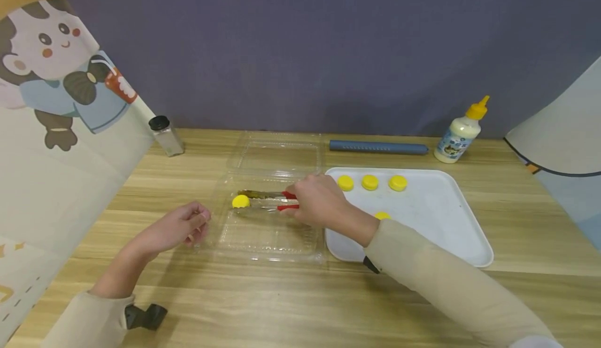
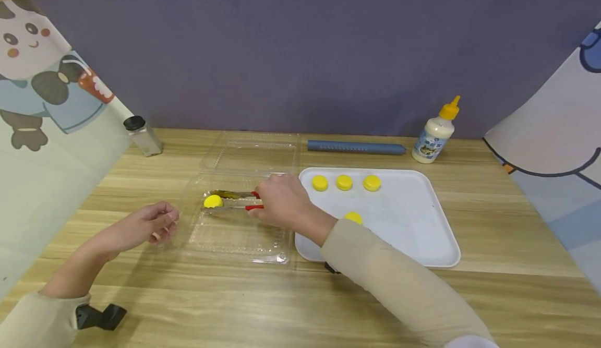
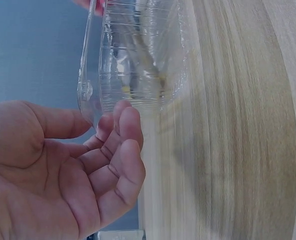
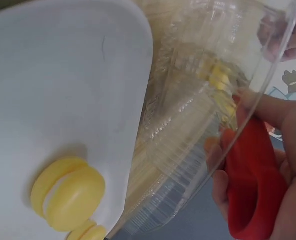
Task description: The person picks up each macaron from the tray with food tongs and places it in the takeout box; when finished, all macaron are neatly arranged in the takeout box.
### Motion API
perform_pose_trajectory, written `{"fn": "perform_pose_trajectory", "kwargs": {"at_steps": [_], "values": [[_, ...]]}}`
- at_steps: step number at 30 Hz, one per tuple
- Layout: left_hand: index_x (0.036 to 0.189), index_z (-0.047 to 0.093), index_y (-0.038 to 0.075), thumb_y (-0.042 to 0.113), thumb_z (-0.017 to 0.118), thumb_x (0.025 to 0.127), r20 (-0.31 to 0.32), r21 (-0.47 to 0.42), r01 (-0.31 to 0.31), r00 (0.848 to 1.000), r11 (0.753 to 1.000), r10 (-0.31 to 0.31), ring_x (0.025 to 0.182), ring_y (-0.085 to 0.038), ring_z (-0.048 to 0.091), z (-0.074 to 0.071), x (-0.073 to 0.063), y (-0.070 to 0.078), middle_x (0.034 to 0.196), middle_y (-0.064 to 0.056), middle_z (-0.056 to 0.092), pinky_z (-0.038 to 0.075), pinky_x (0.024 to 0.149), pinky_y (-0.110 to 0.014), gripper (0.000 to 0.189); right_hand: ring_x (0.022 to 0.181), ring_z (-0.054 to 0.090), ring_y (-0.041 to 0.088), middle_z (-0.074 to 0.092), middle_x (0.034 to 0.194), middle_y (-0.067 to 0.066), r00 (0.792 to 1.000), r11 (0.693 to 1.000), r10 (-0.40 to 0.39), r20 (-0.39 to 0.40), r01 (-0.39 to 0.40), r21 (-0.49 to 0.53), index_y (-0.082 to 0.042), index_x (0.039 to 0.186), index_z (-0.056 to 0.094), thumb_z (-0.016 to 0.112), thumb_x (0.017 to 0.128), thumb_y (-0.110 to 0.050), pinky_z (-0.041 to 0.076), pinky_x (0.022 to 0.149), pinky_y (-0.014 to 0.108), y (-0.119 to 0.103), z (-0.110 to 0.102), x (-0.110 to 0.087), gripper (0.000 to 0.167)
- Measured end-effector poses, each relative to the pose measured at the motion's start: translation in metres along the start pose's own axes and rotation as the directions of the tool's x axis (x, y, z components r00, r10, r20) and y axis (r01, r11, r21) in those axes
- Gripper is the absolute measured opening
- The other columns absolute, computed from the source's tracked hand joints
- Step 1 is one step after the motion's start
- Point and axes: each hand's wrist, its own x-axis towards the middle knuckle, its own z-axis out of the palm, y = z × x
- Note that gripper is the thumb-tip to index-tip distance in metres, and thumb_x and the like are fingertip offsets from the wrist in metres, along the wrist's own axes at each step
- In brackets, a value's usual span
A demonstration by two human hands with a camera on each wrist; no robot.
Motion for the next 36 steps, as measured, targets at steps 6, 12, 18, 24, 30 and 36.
{"fn": "perform_pose_trajectory", "kwargs": {"at_steps": [6,12,18,24,30,36], "values": [[0.107,0.046,-0.007,0.008,0.032,0.111,0.012,-0.007,0.002,1.000,1.000,-0.002,0.075,-0.019,0.054,0.000,0.000,0.001,0.087,-0.009,0.055,0.042,0.061,-0.027,0.021,0.054,0.050,0.012,0.055,0.061,-0.008,1.000,1.000,0.008,0.018,-0.008,0.002,-0.019,0.101,0.076,0.079,0.085,-0.054,0.039,0.048,0.029,0.004,-0.002,-0.001,0.039],[0.107,0.046,-0.007,0.008,0.031,0.111,0.012,-0.003,0.004,1.000,1.000,-0.004,0.077,-0.020,0.055,0.000,0.001,0.001,0.089,-0.009,0.055,0.042,0.061,-0.027,0.021,0.056,0.052,0.012,0.060,0.062,-0.007,1.000,0.997,0.003,0.017,-0.004,0.077,-0.016,0.111,0.078,0.079,0.084,-0.055,0.041,0.051,0.030,0.015,-0.015,-0.010,0.048],[0.106,0.046,-0.007,0.007,0.031,0.111,0.012,0.000,0.003,1.000,1.000,-0.003,0.077,-0.021,0.055,0.000,0.002,0.000,0.089,-0.010,0.055,0.042,0.062,-0.027,0.021,0.058,0.057,0.009,0.073,0.080,-0.003,0.998,0.981,-0.057,0.000,0.056,0.187,-0.011,0.126,0.073,0.079,0.085,-0.052,0.045,0.055,0.028,0.038,-0.035,-0.029,0.058],[0.105,0.046,-0.006,0.007,0.029,0.111,0.012,0.007,0.008,1.000,1.000,-0.008,0.077,-0.021,0.053,-0.001,0.001,-0.001,0.090,-0.009,0.054,0.042,0.062,-0.028,0.022,0.054,0.050,0.008,0.069,0.071,-0.007,0.998,0.969,-0.065,-0.010,0.066,0.238,-0.011,0.125,0.073,0.078,0.085,-0.055,0.043,0.054,0.029,0.071,-0.047,-0.056,0.060],[0.104,0.046,-0.006,0.008,0.030,0.111,0.005,0.015,0.014,1.000,1.000,-0.014,0.076,-0.020,0.054,-0.001,0.001,0.000,0.088,-0.009,0.055,0.042,0.062,-0.028,0.022,0.054,0.045,0.006,0.071,0.077,-0.008,0.998,0.975,-0.033,-0.056,0.044,0.217,-0.012,0.124,0.074,0.081,0.082,-0.053,0.037,0.051,0.028,0.103,-0.058,-0.092,0.060],[0.104,0.046,-0.006,0.008,0.029,0.112,0.010,0.022,0.021,1.000,1.000,-0.021,0.077,-0.020,0.053,-0.001,0.002,0.001,0.088,-0.009,0.055,0.043,0.063,-0.029,0.024,0.054,0.044,0.001,0.076,0.100,0.000,0.990,0.979,-0.011,-0.137,0.038,0.199,-0.011,0.123,0.074,0.087,0.078,-0.045,0.037,0.050,0.025,0.134,-0.061,-0.125,0.058]]}}
